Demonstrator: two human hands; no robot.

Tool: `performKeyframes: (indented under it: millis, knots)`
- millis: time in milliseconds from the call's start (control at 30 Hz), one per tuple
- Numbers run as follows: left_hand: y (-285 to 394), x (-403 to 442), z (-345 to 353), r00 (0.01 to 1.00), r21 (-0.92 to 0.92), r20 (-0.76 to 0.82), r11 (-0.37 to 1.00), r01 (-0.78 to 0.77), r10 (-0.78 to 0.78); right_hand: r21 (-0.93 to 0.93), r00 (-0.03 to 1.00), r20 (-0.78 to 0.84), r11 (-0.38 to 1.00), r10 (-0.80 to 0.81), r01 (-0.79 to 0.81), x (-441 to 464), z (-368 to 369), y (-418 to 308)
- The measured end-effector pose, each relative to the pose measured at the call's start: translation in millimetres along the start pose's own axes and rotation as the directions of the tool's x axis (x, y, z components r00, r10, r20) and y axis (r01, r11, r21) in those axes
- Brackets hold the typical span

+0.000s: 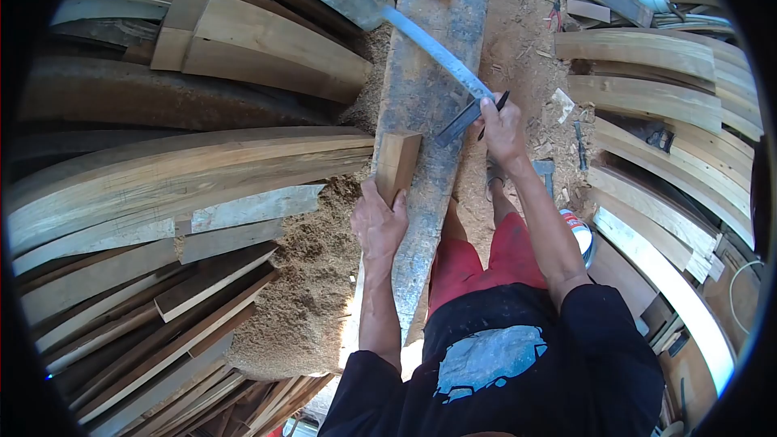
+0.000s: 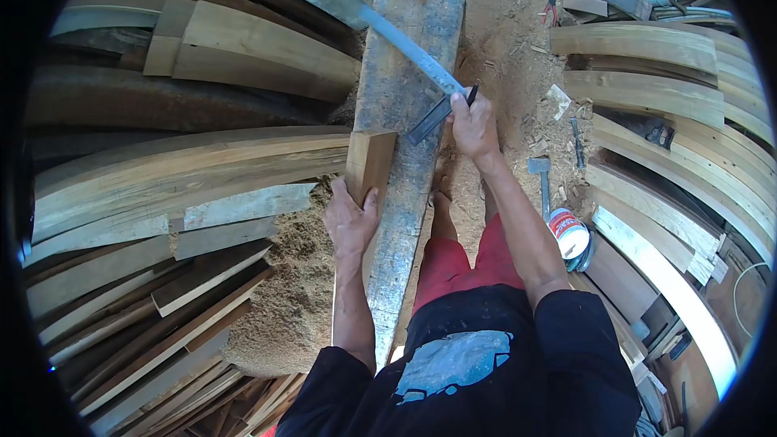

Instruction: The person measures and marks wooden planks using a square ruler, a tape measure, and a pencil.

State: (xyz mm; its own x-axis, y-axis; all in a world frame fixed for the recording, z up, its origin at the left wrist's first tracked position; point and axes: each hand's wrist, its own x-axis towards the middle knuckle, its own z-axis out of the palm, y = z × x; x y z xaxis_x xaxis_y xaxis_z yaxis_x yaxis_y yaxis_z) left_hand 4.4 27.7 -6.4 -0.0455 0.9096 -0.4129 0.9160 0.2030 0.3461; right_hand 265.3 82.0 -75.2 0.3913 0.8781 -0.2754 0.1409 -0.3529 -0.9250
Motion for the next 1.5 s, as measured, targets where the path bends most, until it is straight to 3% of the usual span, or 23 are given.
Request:
performKeyframes:
  millis: [67,167,367,467,567,733,900,933,1033,1067,1200,1367,1467,1500]
  knots:
    - [-5.3,6.1,-8.4,1.0,-0.009,0.005,1.0,0.026,-0.026,-0.008,1.0,-0.008,1.0,0.011,-0.011,10.8,8.1,22.2]
    - [-21.2,13.7,-5.7,0.993,0.019,-0.093,0.997,-0.069,0.071,-0.191,0.989,0.068,0.974,0.133,-0.118,8.9,12.7,22.5]
    - [-22.0,14.2,-11.2,0.993,0.089,-0.085,0.994,-0.071,0.078,-0.266,0.994,-0.079,0.96,0.071,-0.09,-22.2,10.4,24.7]
    - [-17.7,16.0,-16.1,0.997,-0.004,0.058,0.998,0.06,-0.06,-0.314,0.997,-0.034,0.948,-0.066,0.052,-41.3,1.2,18.3]
    - [-11.1,11.0,-24.4,0.993,-0.075,0.081,0.993,0.088,-0.082,-0.385,0.999,0.026,0.922,0.044,-0.031,-64.9,-2.3,4.0]
    - [-71.6,-55.8,-19.9,0.983,0.009,0.166,0.997,0.073,-0.074,-0.531,0.995,0.097,0.845,-0.003,0.054,-95.0,-9.2,8.6]
    - [-130.3,-109.3,-10.9,0.955,-0.021,0.18,0.969,0.245,-0.237,-0.545,0.964,0.25,0.836,0.094,0.06,-113.9,-11.0,-6.7]
    - [-136.4,-105.2,-14.8,0.986,-0.086,0.077,0.984,0.153,-0.147,-0.52,0.954,0.284,0.851,0.093,0.072,-119.0,-7.4,-14.9]
    - [-185.5,-76.7,-6.6,0.974,-0.443,0.206,0.878,0.179,-0.094,-0.439,0.927,0.367,0.892,0.069,0.108,-130.0,0.3,-39.0]
    - [-186.9,-74.5,-16.0,0.96,-0.664,0.279,0.729,0.166,0.036,-0.408,0.915,0.399,0.905,0.061,0.117,-136.0,2.5,-43.0]
    - [-154.9,-71.2,-78.1,0.944,-0.798,0.316,0.565,0.211,0.092,-0.241,0.759,0.64,0.969,0.121,0.048,-158.7,12.7,-74.4]
    - [-119.1,-65.9,-155.2,0.976,-0.905,0.137,0.421,0.055,0.169,-0.262,0.591,0.807,0.898,0.002,0.354,-190.5,46.3,-87.7]
    - [-94.7,-75.4,-201.9,0.974,-0.951,-0.074,0.28,-0.134,0.215,-0.108,0.455,0.889,0.935,-0.062,0.338,-207.4,56.4,-144.3]
    - [-89.2,-80.1,-216.3,0.965,-0.954,-0.13,0.236,-0.184,0.226,-0.055,0.46,0.876,0.918,-0.144,0.393,-210.5,61.6,-146.1]
